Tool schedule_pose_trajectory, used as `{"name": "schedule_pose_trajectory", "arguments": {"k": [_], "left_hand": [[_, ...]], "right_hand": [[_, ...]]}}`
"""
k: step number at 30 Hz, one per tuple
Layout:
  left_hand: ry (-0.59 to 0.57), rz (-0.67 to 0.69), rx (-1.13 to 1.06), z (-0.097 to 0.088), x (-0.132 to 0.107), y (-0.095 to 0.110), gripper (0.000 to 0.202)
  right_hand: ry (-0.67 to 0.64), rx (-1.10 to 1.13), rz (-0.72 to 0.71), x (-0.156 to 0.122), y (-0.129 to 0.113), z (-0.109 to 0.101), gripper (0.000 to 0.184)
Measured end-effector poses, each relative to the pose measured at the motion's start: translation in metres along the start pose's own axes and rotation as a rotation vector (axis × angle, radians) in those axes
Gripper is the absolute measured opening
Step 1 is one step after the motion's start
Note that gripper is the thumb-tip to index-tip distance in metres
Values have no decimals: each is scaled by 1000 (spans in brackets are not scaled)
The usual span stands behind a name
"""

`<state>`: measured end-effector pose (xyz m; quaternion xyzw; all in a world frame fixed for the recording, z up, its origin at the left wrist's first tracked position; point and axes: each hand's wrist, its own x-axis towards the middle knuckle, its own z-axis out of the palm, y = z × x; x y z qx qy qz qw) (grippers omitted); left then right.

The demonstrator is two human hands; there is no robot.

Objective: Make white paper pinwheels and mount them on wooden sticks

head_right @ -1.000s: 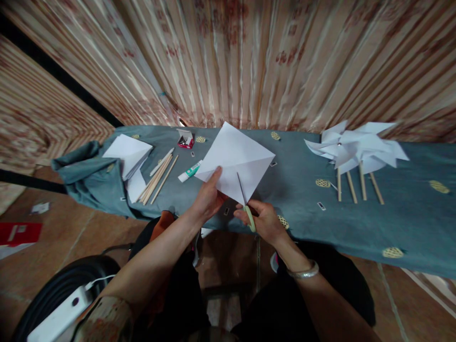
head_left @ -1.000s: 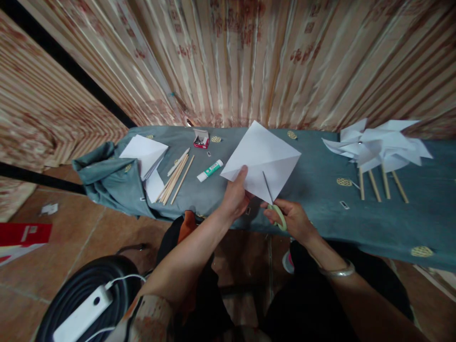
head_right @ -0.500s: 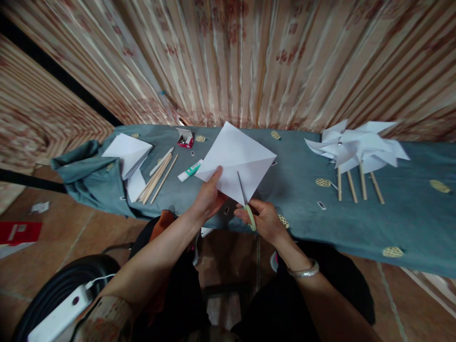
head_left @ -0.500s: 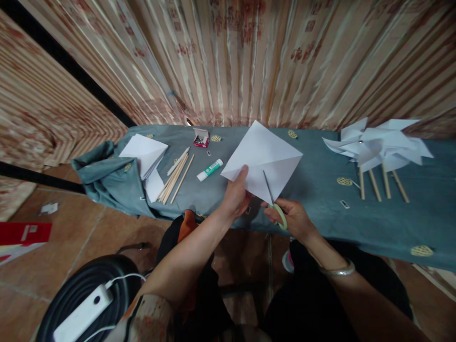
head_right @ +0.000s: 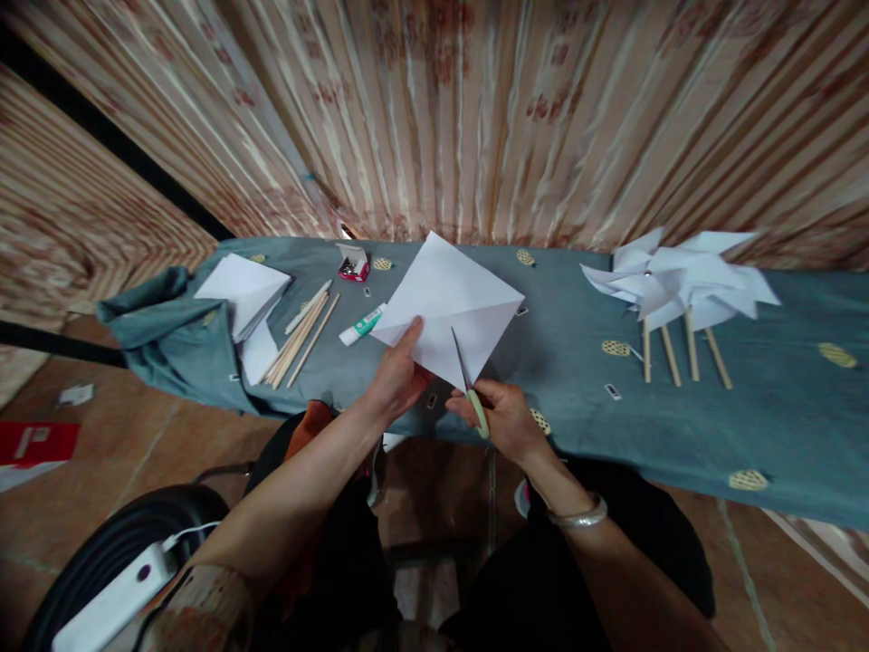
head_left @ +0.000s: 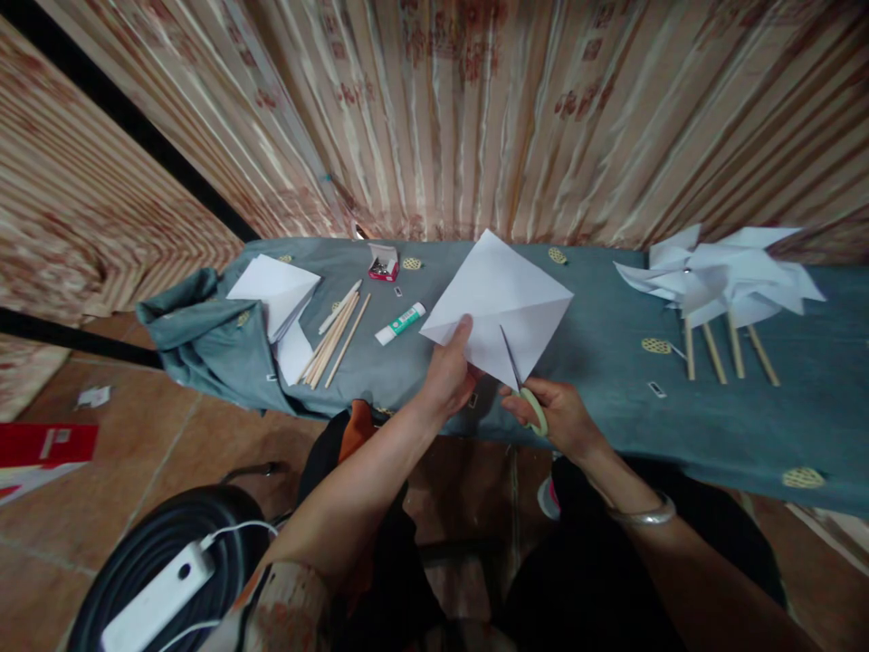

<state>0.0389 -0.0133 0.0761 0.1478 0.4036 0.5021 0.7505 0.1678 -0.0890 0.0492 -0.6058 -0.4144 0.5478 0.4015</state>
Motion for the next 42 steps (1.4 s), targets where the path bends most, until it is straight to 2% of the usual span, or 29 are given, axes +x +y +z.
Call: {"name": "schedule_pose_trajectory", "arguments": {"k": [4, 9, 13, 16, 18, 19, 23, 25, 27, 29, 35, 39, 42], "left_hand": [[-2, 19, 2, 0, 1, -1, 20], [-1, 52, -12, -1, 5, 7, 19], [30, 79, -8, -6, 13, 23, 21], [81, 118, -15, -13, 17, 33, 21], [99, 136, -7, -17, 17, 37, 22], [93, 134, 9, -19, 16, 37, 22], [1, 45, 145, -25, 8, 31, 16], [-46, -16, 224, -28, 3, 25, 14], [-101, -52, 289, -32, -1, 19, 14], [-167, -79, 332, -36, -3, 13, 18], [-262, -166, 361, -39, -4, 10, 28], [-369, -252, 233, -32, -7, 18, 45], [-448, -268, 193, -27, -12, 18, 55]], "right_hand": [[-23, -5, 5, 0, 2, 0, 49], [-149, -53, 20, -3, 3, -6, 46], [-250, -106, 51, -12, -3, -24, 42], [-291, -132, 94, -19, -8, -45, 47], [-241, -108, 67, -21, -7, -58, 54], [-174, -79, 33, -21, -6, -64, 57], [237, 52, -104, -12, 0, -78, 52], [352, 63, -143, -7, 1, -80, 48], [375, 48, -165, -2, 0, -80, 47], [341, 29, -162, 0, -1, -77, 48], [238, 81, -52, 3, 2, -62, 53], [364, 244, -64, 9, 3, -52, 50], [444, 323, -134, 15, 3, -44, 44]]}}
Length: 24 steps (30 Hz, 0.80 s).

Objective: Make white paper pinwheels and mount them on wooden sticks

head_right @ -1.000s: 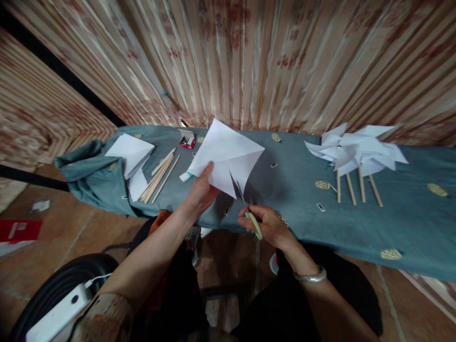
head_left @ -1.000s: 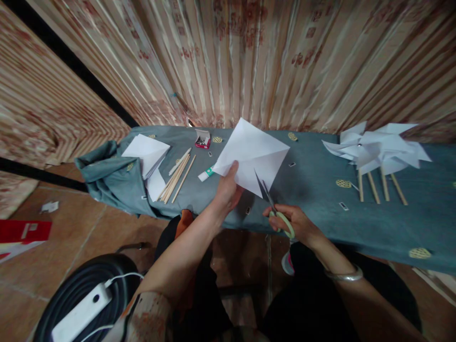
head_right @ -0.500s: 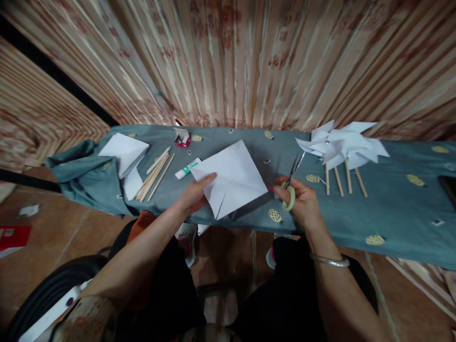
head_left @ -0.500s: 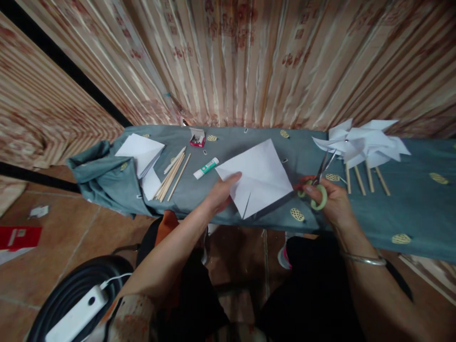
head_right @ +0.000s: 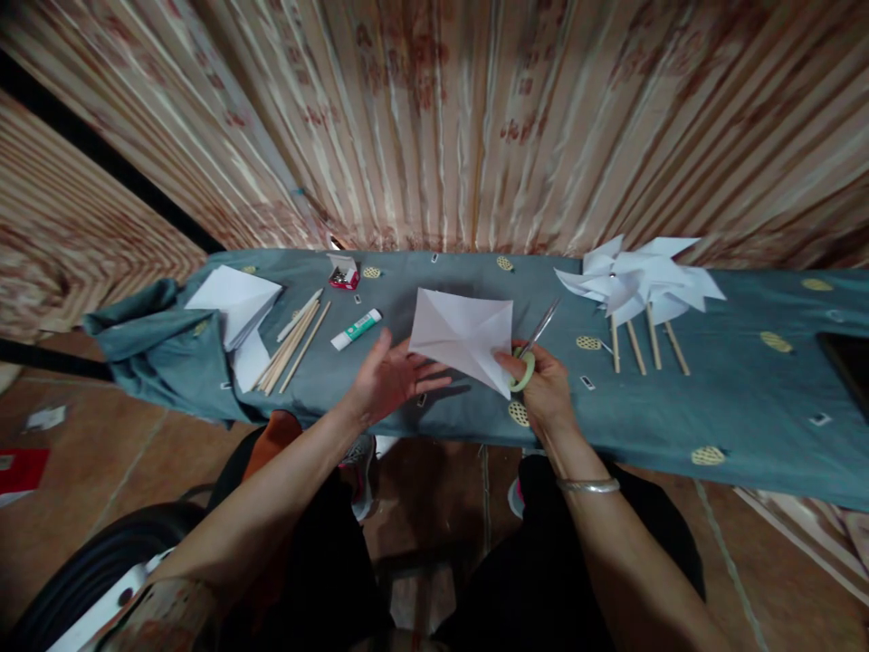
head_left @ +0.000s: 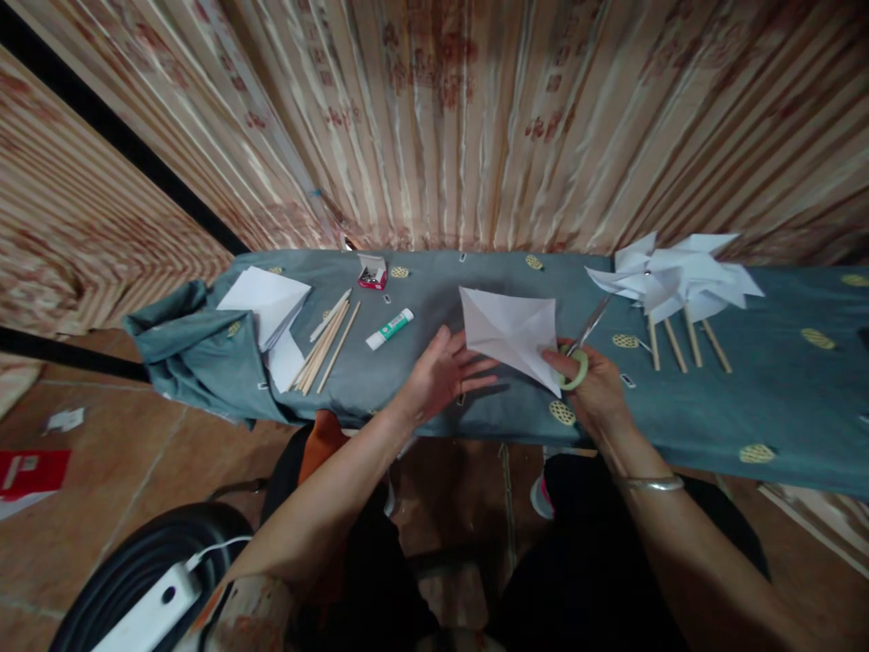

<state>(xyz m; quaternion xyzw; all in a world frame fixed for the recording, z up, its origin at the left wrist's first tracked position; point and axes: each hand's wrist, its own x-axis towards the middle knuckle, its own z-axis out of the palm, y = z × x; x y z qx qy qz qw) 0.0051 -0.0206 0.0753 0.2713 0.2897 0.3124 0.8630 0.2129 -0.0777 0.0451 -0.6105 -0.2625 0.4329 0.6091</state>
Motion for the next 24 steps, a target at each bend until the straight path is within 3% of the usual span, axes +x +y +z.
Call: {"name": "schedule_pose_trajectory", "arguments": {"k": [7, 11, 14, 20, 24], "left_hand": [[26, 223, 87, 24, 8, -30, 44], [226, 312, 56, 28, 20, -36, 30], [364, 358, 56, 22, 28, -32, 31], [462, 471, 87, 12, 36, -8, 56], [501, 529, 108, 11, 40, 5, 56]], "right_hand": [[32, -41, -127, -2, 1, 19, 43], [0, -84, -147, -3, 2, 29, 44], [-20, -125, -159, -4, 0, 32, 45], [-263, -274, -59, -21, -1, 25, 45], [-469, -303, 46, -38, 2, 21, 47]]}}
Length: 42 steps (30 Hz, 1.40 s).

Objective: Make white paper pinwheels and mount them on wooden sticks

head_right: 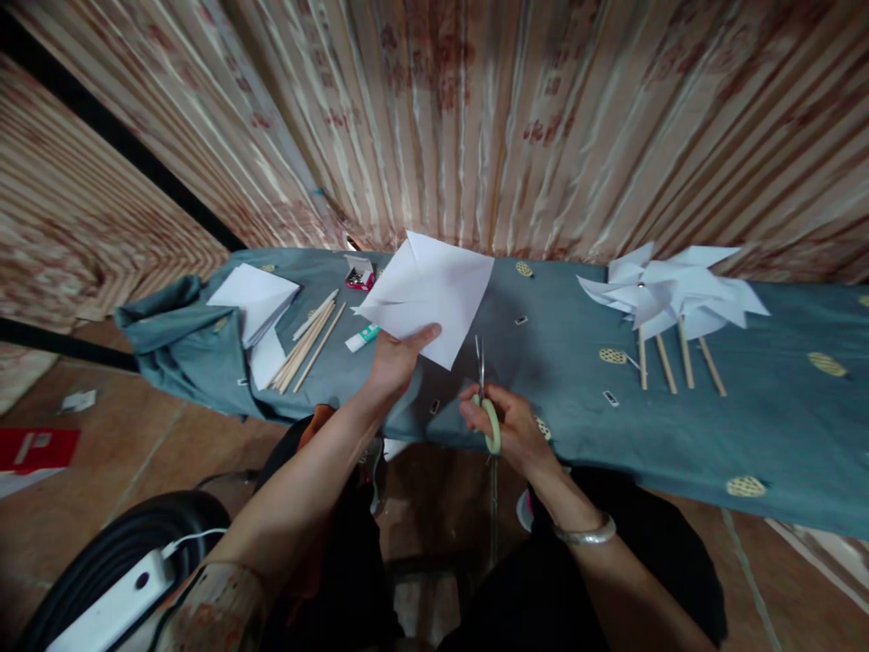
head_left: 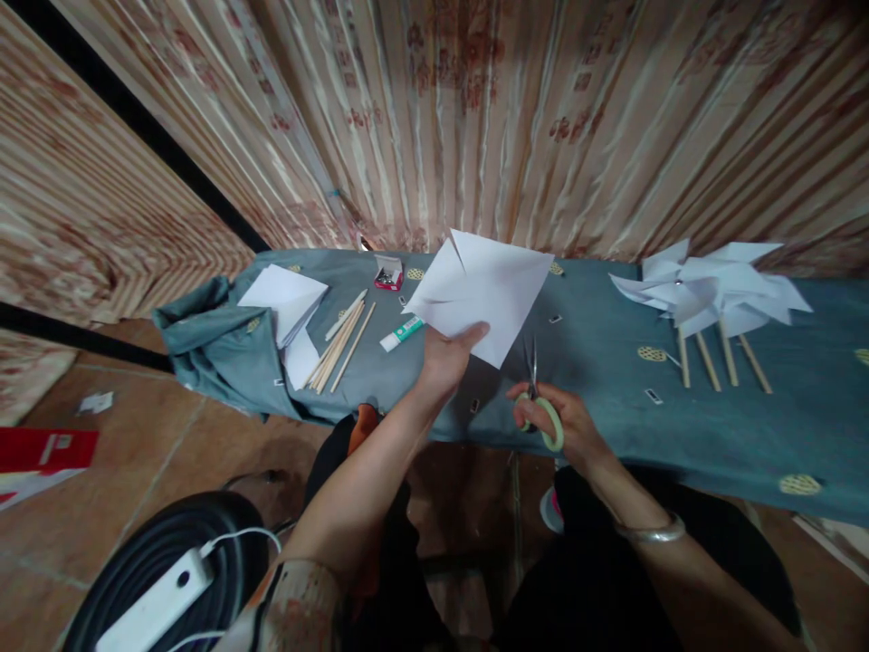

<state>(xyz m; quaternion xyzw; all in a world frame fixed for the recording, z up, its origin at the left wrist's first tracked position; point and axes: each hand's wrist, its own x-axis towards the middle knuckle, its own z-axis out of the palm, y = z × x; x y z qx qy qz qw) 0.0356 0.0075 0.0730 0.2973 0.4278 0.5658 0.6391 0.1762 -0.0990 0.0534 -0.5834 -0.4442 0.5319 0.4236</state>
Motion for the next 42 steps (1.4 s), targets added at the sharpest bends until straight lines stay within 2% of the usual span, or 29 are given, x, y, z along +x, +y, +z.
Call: {"name": "schedule_pose_trajectory", "arguments": {"k": [4, 9, 16, 26, 35, 42], "left_hand": [[2, 32, 20, 1, 5, 1, 51], [1, 12, -12, 5, 4, -5, 57], [-50, 55, 84, 7, 1, -15, 49], [-119, 94, 143, 3, 0, -22, 46], [-120, 105, 147, 5, -1, -20, 39], [-99, 91, 174, 5, -1, -23, 41]], "right_hand": [[-120, -47, 53, -8, 4, 5, 47], [-170, -85, 30, -9, 5, 6, 42], [-145, -107, -12, -4, 4, 3, 39], [-165, -154, 29, -1, 1, -2, 46], [-169, -141, 48, -1, -1, -2, 47], [-184, -140, 52, 0, 3, -4, 48]]}}
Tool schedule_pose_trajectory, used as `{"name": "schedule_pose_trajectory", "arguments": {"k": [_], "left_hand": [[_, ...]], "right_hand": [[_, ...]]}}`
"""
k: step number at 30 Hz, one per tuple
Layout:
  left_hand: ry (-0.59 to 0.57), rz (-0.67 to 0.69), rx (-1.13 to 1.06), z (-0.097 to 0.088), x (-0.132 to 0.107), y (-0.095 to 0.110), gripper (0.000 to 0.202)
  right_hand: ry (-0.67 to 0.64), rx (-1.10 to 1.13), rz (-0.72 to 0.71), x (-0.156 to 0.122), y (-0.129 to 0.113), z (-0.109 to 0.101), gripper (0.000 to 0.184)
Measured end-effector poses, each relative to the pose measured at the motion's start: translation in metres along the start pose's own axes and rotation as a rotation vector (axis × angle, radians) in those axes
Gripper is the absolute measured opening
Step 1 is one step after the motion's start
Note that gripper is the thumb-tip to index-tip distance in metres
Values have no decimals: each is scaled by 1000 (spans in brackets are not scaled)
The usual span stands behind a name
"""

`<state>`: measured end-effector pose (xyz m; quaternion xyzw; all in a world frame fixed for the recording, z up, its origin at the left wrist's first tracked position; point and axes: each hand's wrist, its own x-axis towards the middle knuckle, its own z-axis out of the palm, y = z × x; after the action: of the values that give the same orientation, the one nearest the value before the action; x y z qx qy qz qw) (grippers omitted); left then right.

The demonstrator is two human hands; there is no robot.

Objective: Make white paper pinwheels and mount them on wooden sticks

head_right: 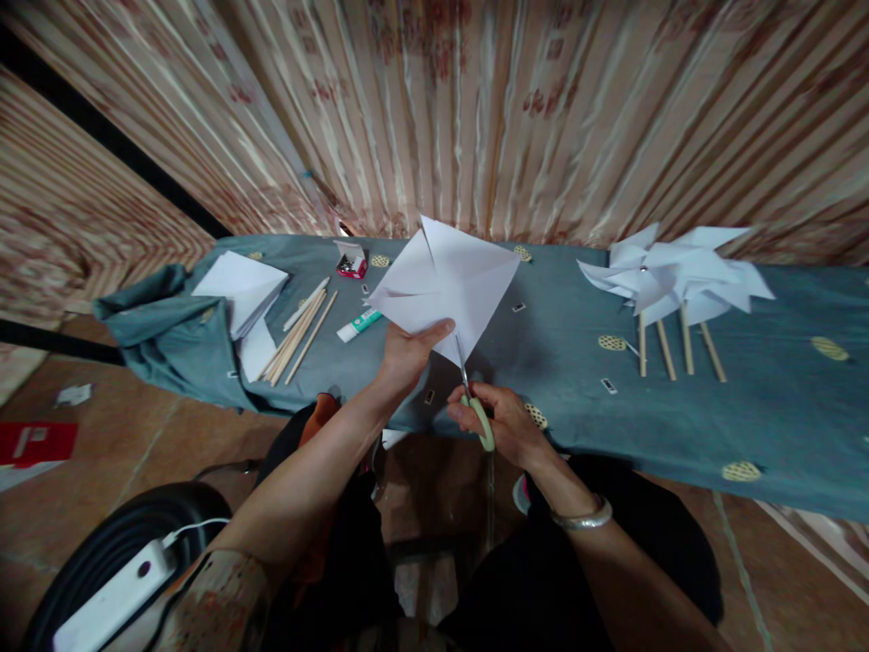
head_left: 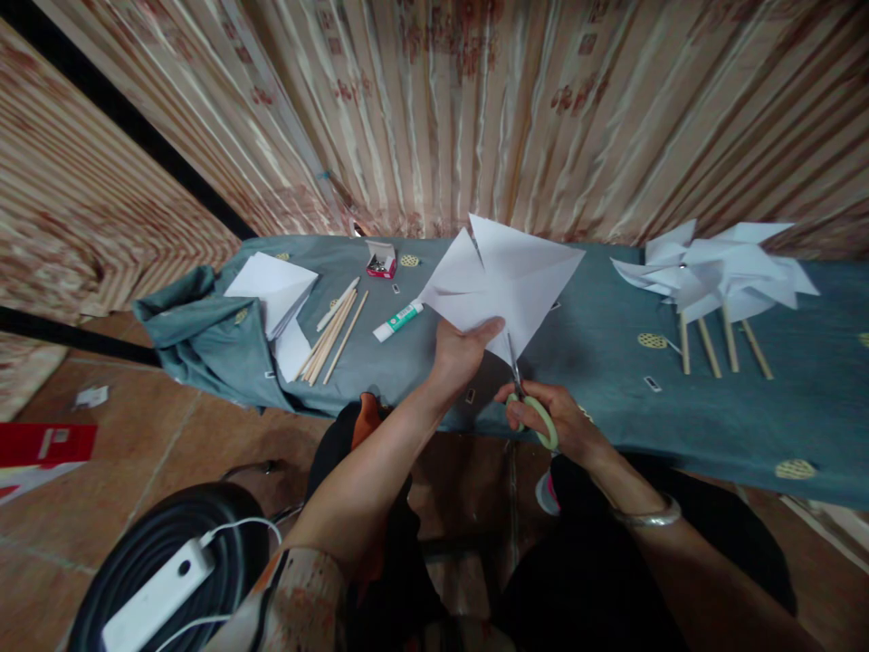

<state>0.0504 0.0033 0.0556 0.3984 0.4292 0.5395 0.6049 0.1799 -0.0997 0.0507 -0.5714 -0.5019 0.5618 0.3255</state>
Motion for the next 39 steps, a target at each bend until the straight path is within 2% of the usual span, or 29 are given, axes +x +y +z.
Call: {"name": "schedule_pose_trajectory", "arguments": {"k": [8, 25, 29, 33, 39], "left_hand": [[-11, 11, -14, 0, 1, 0, 33], [-9, 13, -11, -3, 3, 1, 31], [17, -21, -11, -2, 2, 5, 35], [45, -44, -47, -2, 3, 9, 27], [66, -21, -44, -4, 3, 12, 31]], "right_hand": [[4, -9, -42, 1, 3, 0, 44], [74, 68, -3, 1, 4, 4, 47], [89, 89, 5, 1, 0, 5, 49], [84, 80, 6, 1, -1, 5, 47], [69, 85, 28, 0, -3, 5, 49]]}}
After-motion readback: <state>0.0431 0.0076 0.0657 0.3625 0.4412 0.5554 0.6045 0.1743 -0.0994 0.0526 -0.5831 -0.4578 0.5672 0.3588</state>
